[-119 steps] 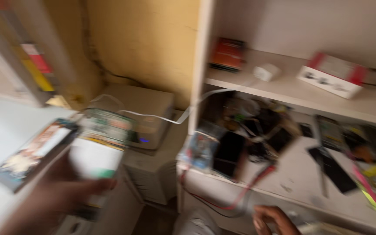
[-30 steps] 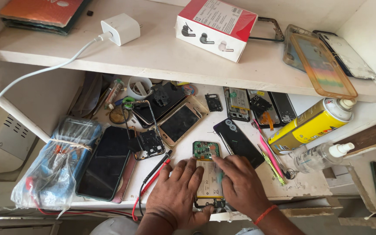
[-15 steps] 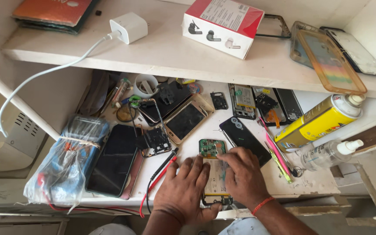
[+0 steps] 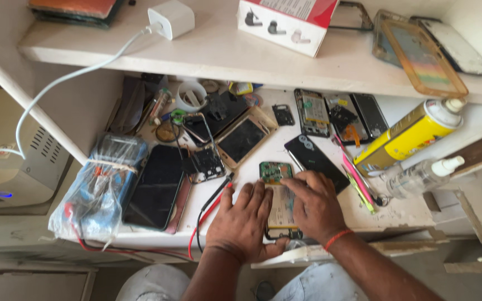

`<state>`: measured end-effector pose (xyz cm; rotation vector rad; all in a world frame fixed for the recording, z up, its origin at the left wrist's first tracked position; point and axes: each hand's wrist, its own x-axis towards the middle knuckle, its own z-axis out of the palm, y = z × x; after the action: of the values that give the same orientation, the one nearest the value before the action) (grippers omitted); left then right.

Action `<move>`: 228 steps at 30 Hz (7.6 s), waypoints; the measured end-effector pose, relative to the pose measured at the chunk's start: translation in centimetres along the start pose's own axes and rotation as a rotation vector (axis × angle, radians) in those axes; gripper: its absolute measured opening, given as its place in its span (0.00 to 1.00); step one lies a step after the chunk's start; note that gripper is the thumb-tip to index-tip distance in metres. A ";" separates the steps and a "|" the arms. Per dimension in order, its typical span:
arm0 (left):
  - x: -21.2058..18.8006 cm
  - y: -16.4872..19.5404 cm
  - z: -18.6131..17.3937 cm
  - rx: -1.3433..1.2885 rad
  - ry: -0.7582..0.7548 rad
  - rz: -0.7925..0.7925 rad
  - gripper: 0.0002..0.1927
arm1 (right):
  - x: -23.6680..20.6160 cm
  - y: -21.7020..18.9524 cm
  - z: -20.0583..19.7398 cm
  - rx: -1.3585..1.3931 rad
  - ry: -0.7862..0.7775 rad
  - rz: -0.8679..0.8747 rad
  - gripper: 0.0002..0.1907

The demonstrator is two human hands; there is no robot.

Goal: The person presses a screen assembly onto a smartphone body, then works on the exposed internal board of a disassembled phone, manipulating small components with tweezers and testing the board with multimeter probes. They then apply liquid from a small bottle onto the phone and continue handling the device on the cluttered workbench.

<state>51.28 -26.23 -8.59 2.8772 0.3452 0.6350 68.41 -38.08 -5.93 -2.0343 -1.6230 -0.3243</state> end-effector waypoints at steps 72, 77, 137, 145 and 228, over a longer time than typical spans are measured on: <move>0.3 -0.2 -0.6 0.118 -0.094 -0.006 0.59 | 0.1 -1.1 0.0 0.002 0.055 0.008 0.17; 0.4 -0.3 -0.5 0.096 -0.092 -0.006 0.59 | 0.1 -1.1 -0.1 -0.008 0.046 0.017 0.17; 4.3 -1.5 0.0 0.073 -0.041 -0.086 0.48 | 0.2 -1.5 -0.1 0.030 0.038 0.042 0.17; 3.1 -0.5 -2.4 0.004 -0.289 -0.113 0.60 | 0.1 -1.3 0.0 -0.002 0.021 0.033 0.20; 3.2 0.7 -3.3 0.000 -0.399 -0.007 0.58 | 0.2 -0.8 0.1 -0.054 0.022 0.028 0.21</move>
<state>52.85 -25.63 -4.27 2.9073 0.2925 0.0500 67.66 -37.72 -5.73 -2.0838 -1.5875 -0.3833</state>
